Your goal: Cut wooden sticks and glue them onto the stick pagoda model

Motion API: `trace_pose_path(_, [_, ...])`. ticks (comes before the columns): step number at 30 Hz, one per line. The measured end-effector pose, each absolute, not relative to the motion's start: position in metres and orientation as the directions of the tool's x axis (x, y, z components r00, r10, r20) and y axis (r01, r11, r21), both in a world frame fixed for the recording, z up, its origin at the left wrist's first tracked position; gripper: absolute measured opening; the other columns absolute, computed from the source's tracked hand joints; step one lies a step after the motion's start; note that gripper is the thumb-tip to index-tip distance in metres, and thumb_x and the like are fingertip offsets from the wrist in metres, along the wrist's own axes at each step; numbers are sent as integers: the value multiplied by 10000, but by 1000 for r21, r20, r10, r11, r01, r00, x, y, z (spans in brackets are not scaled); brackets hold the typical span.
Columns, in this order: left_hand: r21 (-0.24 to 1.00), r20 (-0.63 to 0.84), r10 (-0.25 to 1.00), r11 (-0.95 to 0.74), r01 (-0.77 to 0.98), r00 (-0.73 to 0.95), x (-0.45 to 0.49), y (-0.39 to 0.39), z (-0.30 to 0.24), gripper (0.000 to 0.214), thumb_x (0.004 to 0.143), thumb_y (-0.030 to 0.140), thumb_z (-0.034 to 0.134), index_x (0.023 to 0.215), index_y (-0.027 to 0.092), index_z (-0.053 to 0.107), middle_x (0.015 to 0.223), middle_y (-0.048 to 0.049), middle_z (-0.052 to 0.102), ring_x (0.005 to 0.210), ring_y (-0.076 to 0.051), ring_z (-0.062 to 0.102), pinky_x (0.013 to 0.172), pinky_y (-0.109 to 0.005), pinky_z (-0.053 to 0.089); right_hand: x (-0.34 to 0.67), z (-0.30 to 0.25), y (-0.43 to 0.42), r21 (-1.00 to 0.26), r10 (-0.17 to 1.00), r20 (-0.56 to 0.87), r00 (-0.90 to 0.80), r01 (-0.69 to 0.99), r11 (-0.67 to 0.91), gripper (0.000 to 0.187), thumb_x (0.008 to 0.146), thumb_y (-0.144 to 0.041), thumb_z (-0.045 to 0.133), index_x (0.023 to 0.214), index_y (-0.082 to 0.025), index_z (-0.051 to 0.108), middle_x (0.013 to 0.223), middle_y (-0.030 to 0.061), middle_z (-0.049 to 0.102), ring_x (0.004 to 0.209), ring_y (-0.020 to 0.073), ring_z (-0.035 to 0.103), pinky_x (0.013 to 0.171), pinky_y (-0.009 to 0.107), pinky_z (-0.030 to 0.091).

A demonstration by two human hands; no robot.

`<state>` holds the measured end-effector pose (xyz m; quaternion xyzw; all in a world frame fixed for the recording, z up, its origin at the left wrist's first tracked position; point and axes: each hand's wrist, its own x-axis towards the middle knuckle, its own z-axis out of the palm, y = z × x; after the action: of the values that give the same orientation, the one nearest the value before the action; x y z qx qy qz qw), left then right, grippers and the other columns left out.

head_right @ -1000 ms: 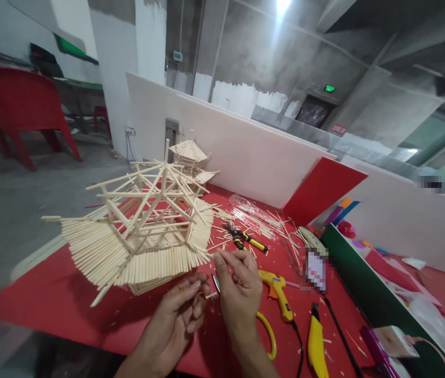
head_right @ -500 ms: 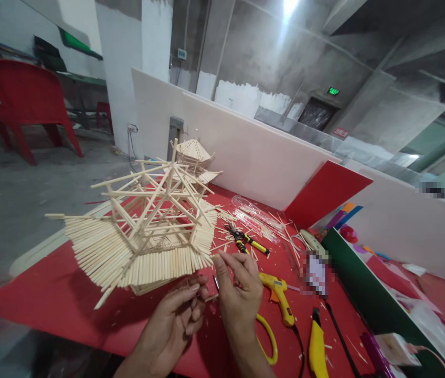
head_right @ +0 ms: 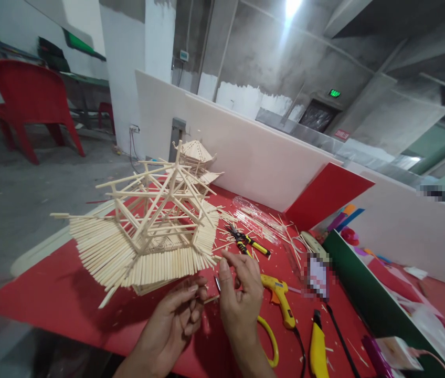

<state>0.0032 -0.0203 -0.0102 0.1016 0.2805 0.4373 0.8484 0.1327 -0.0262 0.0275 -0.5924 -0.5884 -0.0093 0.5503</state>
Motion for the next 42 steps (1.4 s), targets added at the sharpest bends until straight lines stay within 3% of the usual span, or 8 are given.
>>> trace_pose_path(14, [417,-424,790,605,-678,443,1,-20,-5,264,624,228,792,852,112,726,704,-33,659,455,-45,454,388,-162,262,131,28,-21,-597,678,679,280,748,289,139,896,-286,621,961,-223,726,858,26,632,763,155,572,650,282,453])
trace_pose_path(24, [437,-403,803,591,-678,440,1,-20,-11,265,658,236,776,886,107,736,719,-43,668,467,-45,454,387,-157,268,139,26,-29,-705,703,620,347,640,305,285,956,-357,480,1079,-222,699,994,62,628,936,208,587,808,370,469])
trace_pose_path(31, [446,-420,806,583,-679,417,3,-21,-7,268,632,244,793,858,112,738,695,-37,664,453,-50,455,379,-161,262,139,34,-29,-577,680,687,255,761,297,155,898,-283,607,1009,-218,693,911,40,644,737,151,563,622,281,452])
trace_pose_path(34, [450,-426,804,587,-673,415,3,-22,-9,266,642,238,787,873,113,739,703,-38,668,459,-50,464,387,-161,265,142,37,-27,-492,648,736,195,811,316,135,884,-259,630,1001,-223,685,924,32,660,664,127,528,611,279,452])
trace_pose_path(42, [452,-425,805,585,-673,414,2,-23,-13,242,667,233,770,875,115,731,721,-39,661,478,-52,460,403,-167,254,145,38,-23,-426,650,755,90,821,380,164,873,-215,656,1034,-240,674,941,32,700,735,151,566,612,283,461])
